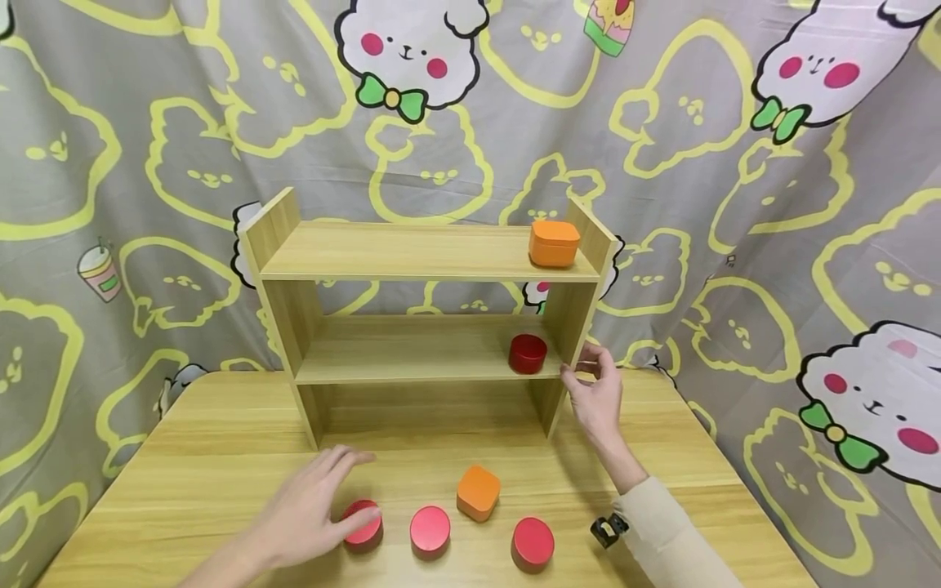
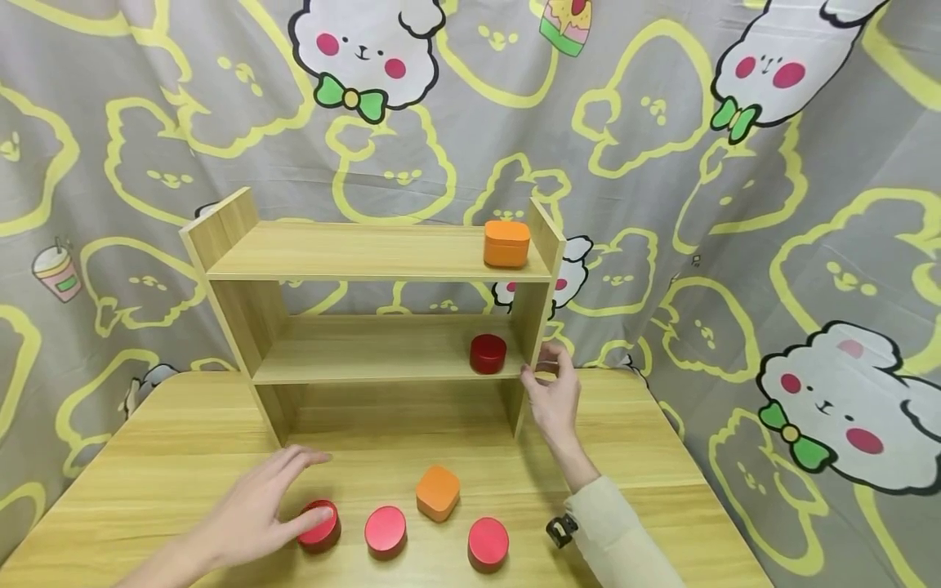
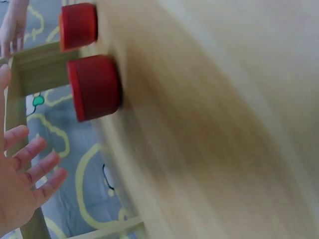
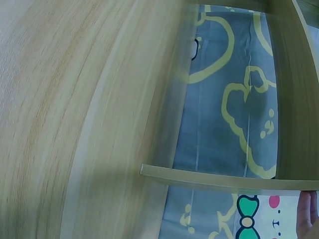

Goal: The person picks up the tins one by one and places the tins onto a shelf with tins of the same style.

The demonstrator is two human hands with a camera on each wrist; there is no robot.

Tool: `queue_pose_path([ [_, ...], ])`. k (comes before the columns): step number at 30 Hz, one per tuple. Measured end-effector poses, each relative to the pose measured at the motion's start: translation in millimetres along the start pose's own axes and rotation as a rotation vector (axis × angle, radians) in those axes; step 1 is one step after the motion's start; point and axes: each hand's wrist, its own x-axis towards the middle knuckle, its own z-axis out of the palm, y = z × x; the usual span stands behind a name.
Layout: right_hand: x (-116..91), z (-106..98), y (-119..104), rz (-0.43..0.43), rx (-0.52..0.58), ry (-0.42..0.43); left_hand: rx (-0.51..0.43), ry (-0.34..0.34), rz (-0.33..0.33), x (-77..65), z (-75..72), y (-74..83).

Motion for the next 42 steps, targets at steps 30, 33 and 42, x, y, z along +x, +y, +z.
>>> queue_pose_path([
  [30,0.3,0.4,-2.8,0.002,-0.034,0.016,0.112,-0.169,0.026,-25.7,14.3,-7.3],
  [33,0.5,0.2,-0.8,0.003,-0.039,0.017,0.122,-0.182,0.013,-26.8,14.6,-8.2],
  [42,-1.4,0.2,-0.7,-0.006,-0.019,0.006,0.135,-0.166,0.008,-30.0,17.4,-9.4],
])
